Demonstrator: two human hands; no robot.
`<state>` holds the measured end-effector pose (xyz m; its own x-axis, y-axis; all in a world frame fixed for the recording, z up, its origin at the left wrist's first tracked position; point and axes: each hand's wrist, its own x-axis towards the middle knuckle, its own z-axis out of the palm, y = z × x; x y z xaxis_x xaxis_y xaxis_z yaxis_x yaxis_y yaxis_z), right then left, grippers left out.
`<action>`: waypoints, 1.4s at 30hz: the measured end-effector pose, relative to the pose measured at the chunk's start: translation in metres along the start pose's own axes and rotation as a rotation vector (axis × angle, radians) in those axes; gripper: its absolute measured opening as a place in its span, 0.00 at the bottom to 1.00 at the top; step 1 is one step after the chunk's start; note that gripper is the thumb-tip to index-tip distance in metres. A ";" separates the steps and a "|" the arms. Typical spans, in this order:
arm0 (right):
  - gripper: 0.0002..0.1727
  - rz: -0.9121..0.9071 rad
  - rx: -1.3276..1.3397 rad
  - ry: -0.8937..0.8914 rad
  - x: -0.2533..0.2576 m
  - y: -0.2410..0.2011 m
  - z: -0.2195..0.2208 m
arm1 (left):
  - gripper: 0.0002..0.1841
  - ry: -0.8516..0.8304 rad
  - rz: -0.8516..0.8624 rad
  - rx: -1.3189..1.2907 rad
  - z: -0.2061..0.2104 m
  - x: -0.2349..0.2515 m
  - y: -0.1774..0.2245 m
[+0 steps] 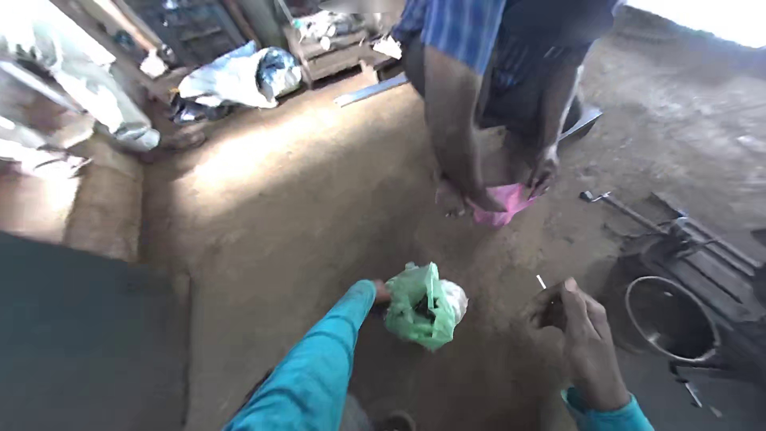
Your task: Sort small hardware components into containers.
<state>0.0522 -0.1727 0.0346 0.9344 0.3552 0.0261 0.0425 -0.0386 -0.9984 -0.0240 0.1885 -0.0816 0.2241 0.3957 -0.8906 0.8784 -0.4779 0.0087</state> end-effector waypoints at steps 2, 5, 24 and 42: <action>0.36 0.097 0.362 0.040 0.007 -0.004 -0.008 | 0.19 0.030 0.102 -0.130 -0.013 -0.011 0.024; 0.42 0.031 0.707 0.025 0.020 -0.007 -0.027 | 0.21 0.081 0.261 -0.194 -0.024 -0.036 0.047; 0.35 0.510 0.656 0.213 0.039 0.003 -0.016 | 0.78 0.348 0.351 0.293 0.138 0.047 0.068; 0.17 0.038 -0.232 -0.089 0.028 0.010 -0.038 | 0.34 0.105 0.417 0.552 0.040 -0.027 0.106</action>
<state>0.0926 -0.1980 0.0278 0.9027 0.4295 -0.0261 0.0976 -0.2634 -0.9597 0.0464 0.0956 -0.0745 0.5598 0.1527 -0.8145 0.3734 -0.9239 0.0835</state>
